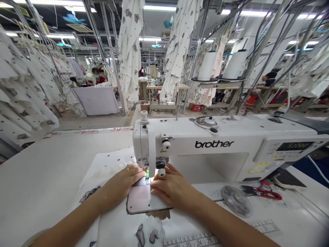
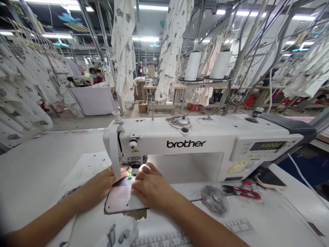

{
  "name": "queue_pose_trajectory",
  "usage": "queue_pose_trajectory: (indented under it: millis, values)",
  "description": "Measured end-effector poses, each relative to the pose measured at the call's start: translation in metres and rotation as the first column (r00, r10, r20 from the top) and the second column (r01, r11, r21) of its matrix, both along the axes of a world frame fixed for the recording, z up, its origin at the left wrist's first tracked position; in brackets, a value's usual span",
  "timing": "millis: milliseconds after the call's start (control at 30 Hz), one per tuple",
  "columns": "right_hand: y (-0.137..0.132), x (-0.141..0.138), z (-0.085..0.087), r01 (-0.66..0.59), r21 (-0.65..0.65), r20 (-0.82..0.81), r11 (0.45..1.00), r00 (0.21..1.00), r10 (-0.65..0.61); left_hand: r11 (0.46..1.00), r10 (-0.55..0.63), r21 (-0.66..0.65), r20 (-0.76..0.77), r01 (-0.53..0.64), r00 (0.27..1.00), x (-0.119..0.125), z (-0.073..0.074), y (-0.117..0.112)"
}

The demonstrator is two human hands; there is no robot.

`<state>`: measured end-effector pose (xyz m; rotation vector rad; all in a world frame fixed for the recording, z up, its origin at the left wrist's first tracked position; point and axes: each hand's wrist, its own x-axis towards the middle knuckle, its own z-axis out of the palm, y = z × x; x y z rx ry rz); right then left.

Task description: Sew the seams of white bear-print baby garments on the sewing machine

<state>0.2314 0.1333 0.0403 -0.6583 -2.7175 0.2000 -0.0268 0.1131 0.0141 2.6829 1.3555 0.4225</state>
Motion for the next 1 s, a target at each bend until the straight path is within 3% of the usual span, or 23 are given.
queue_pose_trajectory:
  millis: [333,500,600,700,767,833,900,1000]
  values:
    - [0.001,-0.001,-0.001,-0.008,-0.016,-0.051,1.0,0.999,0.008,0.999,-0.021,-0.029,0.03,0.022,0.999,0.003,0.007,-0.001]
    - [-0.005,-0.002,0.004,-0.069,-0.18,-0.086,0.981,0.995,0.054,1.0,-0.013,0.016,0.036,0.013,0.999,0.001,0.006,-0.001]
    - [-0.01,-0.003,0.004,-0.243,-0.303,-0.182,0.921,0.964,0.195,0.999,-0.035,0.002,0.03,0.035,0.999,0.003,0.009,-0.002]
    - [-0.018,-0.007,0.0,-0.443,-0.367,-0.313,0.818,0.887,0.34,0.998,-0.06,-0.012,0.029,0.06,0.998,0.001,0.013,0.0]
    - [-0.023,-0.011,-0.004,-0.51,-0.394,-0.371,0.765,0.85,0.375,0.998,-0.056,-0.019,0.025,0.056,0.998,-0.007,0.014,0.006]
    - [-0.027,-0.013,-0.006,-0.514,-0.425,-0.394,0.745,0.846,0.359,0.999,-0.013,-0.029,0.017,0.013,1.0,-0.023,0.015,0.017]
    - [-0.029,-0.014,-0.006,-0.455,-0.454,-0.386,0.766,0.875,0.292,0.997,0.07,-0.04,0.004,-0.07,0.998,-0.046,0.016,0.031]
    - [-0.026,-0.013,-0.004,-0.32,-0.395,-0.382,0.861,0.91,0.163,0.97,0.233,-0.066,-0.024,-0.234,0.972,-0.081,0.021,0.051]
